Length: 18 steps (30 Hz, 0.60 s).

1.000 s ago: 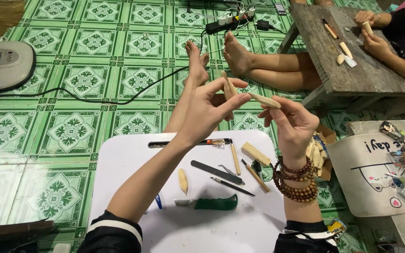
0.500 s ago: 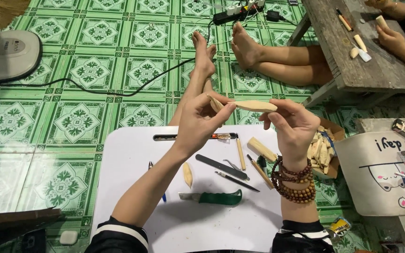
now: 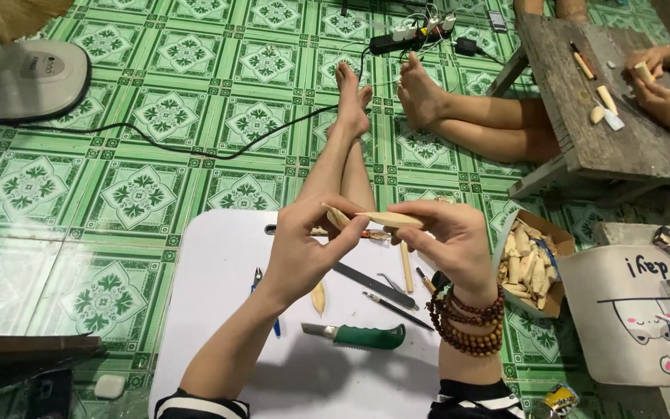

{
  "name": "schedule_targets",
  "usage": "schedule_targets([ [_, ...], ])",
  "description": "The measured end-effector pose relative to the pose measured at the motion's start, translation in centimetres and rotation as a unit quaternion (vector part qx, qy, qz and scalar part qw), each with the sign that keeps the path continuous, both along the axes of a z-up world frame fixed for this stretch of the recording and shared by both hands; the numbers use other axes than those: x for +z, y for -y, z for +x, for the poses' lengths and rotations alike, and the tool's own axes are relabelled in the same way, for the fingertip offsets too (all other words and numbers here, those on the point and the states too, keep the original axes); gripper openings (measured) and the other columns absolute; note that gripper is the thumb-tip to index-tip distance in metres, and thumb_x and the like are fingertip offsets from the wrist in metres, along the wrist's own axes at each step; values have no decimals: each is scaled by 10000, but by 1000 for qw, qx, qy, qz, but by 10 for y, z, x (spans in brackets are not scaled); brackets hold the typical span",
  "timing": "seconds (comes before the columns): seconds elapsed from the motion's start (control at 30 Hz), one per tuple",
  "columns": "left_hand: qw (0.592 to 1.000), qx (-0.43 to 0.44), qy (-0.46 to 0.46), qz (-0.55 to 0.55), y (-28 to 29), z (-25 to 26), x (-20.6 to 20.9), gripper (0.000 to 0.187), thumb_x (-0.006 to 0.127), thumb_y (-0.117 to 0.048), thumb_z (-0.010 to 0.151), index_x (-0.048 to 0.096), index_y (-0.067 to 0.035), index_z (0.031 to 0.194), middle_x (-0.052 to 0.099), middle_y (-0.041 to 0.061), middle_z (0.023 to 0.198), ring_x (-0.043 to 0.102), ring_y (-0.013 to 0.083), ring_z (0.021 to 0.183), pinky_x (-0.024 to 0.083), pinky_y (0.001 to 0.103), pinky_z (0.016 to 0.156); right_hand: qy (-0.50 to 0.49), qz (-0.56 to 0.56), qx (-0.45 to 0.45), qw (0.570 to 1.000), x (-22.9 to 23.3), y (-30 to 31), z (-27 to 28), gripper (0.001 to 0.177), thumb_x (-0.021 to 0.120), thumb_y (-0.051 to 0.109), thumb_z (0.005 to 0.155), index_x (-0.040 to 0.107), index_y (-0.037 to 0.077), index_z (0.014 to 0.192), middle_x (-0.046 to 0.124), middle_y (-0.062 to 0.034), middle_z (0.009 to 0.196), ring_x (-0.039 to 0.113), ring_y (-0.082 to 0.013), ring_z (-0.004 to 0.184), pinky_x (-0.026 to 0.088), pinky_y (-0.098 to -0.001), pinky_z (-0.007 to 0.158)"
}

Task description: Carving and shaping small wooden pieces using a utility knife and pliers to create detailed components.

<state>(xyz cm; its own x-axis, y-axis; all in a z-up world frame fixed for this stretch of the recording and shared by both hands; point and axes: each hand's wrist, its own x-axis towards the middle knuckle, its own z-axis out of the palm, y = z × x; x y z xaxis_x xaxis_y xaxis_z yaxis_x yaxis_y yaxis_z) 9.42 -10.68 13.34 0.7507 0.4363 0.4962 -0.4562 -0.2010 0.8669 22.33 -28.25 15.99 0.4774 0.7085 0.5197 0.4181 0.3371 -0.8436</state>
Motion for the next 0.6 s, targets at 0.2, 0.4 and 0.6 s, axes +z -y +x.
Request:
schedule_targets([
  [0.2,997,-7,-20,79,-8,-21,13,83,782,-108,889,753,-88,964,764,39,839,573,124,514,510,246,488,22,-57,32,998,11,-4,-19,267,752,-4,835,728,-100,1082,723,-201,773,636,-176,655,535,-296,535],
  [0.4,994,-30,-10,103,-6,-28,30,74,784,-101,878,729,-99,927,729,59,811,614,157,541,534,273,513,47,-100,11,994,13,6,-25,305,802,25,793,734,-72,1074,686,-163,723,572,-167,644,496,-311,558],
  [0.6,993,-69,2,99,-6,-20,24,137,773,-138,918,712,-75,1023,682,70,802,636,150,569,557,272,543,66,-80,34,994,16,-6,-34,280,767,-18,817,715,-85,1083,635,-112,677,512,-151,600,473,-293,520],
])
